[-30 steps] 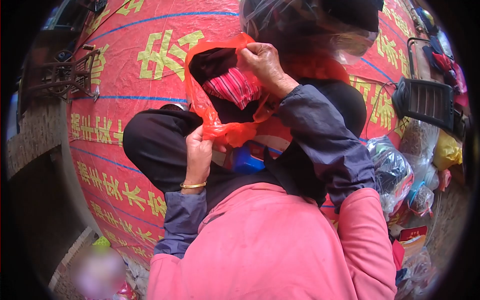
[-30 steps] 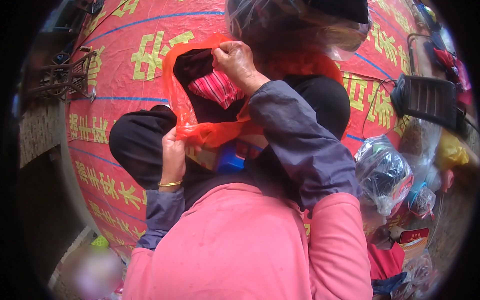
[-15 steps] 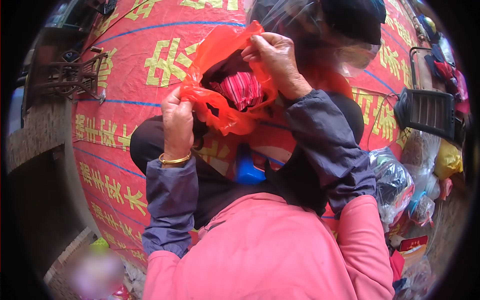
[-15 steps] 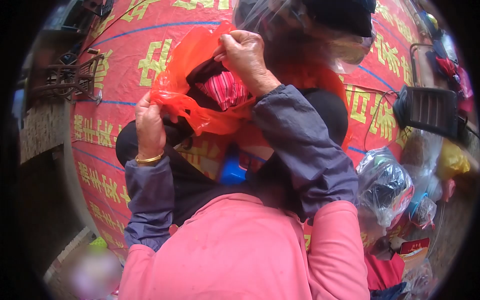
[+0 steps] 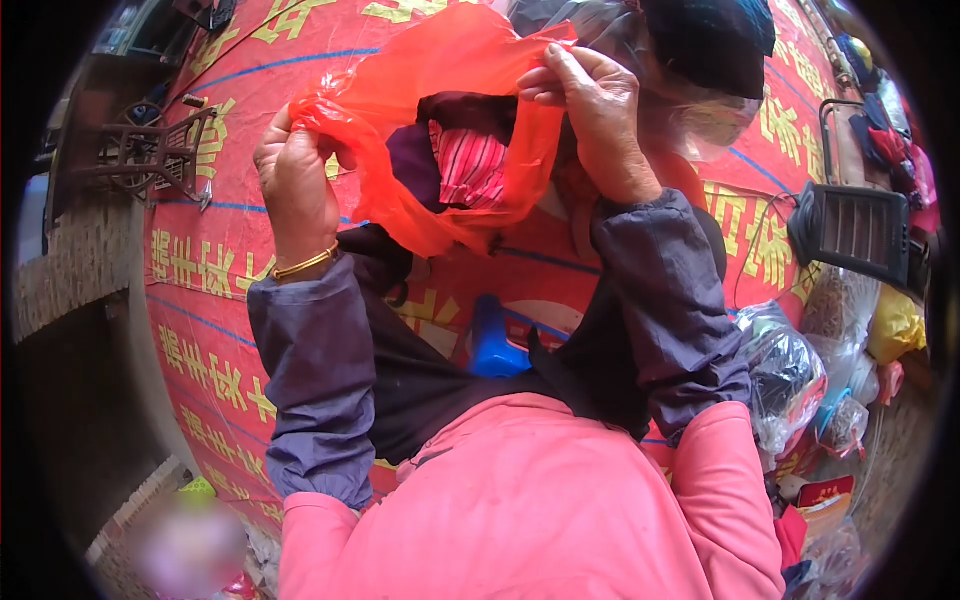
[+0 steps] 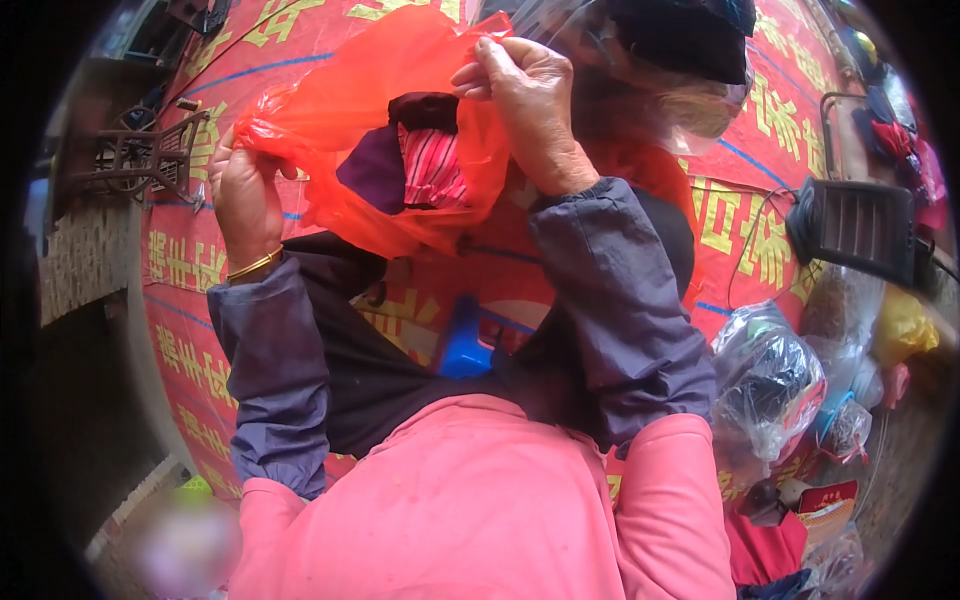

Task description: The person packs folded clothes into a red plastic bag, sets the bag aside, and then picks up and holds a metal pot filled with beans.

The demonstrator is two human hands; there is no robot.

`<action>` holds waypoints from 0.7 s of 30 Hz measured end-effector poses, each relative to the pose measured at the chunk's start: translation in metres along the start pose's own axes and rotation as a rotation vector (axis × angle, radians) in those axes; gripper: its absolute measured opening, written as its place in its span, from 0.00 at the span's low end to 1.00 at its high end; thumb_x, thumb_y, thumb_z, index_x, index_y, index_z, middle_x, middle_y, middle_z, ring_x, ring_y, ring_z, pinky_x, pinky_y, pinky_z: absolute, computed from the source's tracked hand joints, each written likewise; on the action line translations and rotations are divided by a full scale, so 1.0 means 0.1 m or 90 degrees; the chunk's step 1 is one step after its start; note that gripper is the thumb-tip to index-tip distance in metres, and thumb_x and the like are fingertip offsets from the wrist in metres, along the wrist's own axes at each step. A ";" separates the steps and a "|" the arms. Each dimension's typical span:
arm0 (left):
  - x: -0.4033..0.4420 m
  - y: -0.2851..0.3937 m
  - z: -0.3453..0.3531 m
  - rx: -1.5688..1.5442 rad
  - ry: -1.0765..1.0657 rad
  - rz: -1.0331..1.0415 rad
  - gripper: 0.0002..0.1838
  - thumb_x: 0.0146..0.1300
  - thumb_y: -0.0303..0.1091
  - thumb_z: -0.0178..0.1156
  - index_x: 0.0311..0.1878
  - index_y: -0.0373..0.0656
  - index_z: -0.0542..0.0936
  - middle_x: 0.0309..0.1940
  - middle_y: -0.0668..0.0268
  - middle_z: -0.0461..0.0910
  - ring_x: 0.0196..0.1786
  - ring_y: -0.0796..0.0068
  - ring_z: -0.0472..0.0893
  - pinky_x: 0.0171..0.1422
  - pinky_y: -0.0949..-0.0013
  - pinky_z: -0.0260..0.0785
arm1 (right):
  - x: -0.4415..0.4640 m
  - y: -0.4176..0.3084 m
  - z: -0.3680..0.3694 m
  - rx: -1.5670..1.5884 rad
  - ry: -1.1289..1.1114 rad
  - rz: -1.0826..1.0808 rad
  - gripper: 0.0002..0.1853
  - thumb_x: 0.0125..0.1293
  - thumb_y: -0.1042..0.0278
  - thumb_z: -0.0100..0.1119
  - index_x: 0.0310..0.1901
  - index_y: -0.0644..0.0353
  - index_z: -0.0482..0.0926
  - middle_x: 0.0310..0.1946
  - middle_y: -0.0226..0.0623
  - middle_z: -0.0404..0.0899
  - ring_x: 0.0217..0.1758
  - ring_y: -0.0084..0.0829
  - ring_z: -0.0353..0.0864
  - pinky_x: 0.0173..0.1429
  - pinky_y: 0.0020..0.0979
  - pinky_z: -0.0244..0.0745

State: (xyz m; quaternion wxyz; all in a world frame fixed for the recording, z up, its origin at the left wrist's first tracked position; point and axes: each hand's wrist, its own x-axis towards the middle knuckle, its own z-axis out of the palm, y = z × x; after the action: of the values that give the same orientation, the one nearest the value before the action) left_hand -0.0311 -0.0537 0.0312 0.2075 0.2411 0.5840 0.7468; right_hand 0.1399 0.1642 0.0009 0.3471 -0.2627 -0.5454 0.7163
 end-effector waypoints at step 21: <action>-0.35 -0.32 -0.51 0.235 0.079 -0.147 0.12 0.72 0.29 0.58 0.56 0.37 0.80 0.40 0.65 0.86 0.38 0.76 0.86 0.44 0.73 0.77 | -0.40 0.86 -0.11 -0.131 -0.070 0.214 0.13 0.74 0.66 0.56 0.38 0.69 0.82 0.28 0.42 0.86 0.28 0.28 0.87 0.34 0.26 0.84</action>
State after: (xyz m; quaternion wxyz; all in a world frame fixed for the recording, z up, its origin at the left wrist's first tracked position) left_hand -0.0329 -0.1062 -0.0141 0.2076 0.1597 0.7462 0.6121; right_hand 0.1549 0.1249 -0.0846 0.1638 -0.3443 -0.5821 0.7181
